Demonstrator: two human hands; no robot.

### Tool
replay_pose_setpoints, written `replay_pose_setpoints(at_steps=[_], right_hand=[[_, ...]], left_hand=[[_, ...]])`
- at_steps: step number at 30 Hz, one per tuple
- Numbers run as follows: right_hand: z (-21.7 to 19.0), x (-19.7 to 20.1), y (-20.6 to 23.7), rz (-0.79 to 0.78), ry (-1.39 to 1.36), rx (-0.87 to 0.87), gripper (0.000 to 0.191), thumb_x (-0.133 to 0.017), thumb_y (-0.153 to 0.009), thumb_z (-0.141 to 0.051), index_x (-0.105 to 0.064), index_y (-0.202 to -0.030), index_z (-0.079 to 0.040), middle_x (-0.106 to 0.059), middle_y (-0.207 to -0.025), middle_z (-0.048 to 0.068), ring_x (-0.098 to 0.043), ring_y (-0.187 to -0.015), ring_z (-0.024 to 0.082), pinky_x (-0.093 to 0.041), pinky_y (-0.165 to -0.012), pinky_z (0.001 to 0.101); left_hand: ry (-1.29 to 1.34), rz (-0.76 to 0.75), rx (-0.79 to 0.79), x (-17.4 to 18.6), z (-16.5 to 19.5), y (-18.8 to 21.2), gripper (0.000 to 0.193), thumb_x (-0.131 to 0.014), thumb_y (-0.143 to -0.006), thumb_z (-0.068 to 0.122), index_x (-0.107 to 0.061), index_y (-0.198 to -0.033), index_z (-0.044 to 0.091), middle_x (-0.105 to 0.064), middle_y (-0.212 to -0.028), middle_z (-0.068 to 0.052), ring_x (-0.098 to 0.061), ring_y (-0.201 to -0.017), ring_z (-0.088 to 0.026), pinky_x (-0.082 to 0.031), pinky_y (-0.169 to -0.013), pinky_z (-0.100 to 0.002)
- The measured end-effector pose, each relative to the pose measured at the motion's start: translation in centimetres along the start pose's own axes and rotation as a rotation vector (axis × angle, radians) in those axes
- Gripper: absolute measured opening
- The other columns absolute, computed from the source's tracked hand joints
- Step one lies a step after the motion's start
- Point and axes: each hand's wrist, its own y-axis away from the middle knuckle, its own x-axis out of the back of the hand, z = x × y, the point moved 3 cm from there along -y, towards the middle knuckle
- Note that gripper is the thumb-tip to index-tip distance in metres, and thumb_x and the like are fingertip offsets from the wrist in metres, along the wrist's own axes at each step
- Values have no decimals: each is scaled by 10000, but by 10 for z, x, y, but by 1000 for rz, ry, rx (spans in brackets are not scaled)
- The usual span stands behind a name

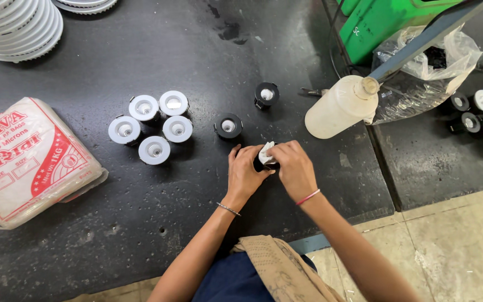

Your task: The person wipes small lamp reflector components with a cloth, applying liquid from a plastic bottle onto the cloth or parts, and places each cleaned component into a growing group on the workbench. They pick up black cylindrical housings one at a time, wipe the white inner reflector, and set them aside.

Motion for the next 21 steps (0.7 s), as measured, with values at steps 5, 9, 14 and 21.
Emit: replay_pose_setpoints(at_steps=[5, 9, 14, 21], right_hand=[[-3, 9, 10, -62, -138, 42, 206, -661, -817, 2, -727, -994, -80, -726, -979, 72, -642, -952, 292, -523, -841, 395], [1, 29, 21, -97, -18, -35, 268, -619, -806, 60, -747, -974, -105, -739, -974, 54, -647, -946, 286, -534, -831, 391], [-3, 39, 23, 0, 82, -191, 292, -612, -853, 69, -762, -1028, -109, -733, -981, 64, -646, -960, 279, -536, -831, 393], [-17, 7, 1, 97, 37, 45, 379, -602, -818, 63, -734, -1134, -101, -730, -1115, 68, -642, -1041, 281, -546, -873, 382]], left_hand=[[-2, 3, 12, 1, 1, 2, 592, -921, -603, 126, -702, -1152, 95, -739, -1112, -63, -649, -1142, -244, -331, -1160, -481], [-11, 6, 10, 3, 3, 2, 569, -919, -609, 119, -710, -1138, 85, -743, -1103, -66, -649, -1144, -246, -326, -1160, -482], [-16, 1, 28, 2, 2, 1, 573, -919, -593, 125, -715, -1126, 72, -743, -1092, -76, -646, -1131, -254, -329, -1156, -476], [-34, -3, 10, 0, 2, 1, 556, -929, -606, 156, -716, -1112, 64, -737, -1064, -86, -652, -1126, -255, -345, -1151, -477]])
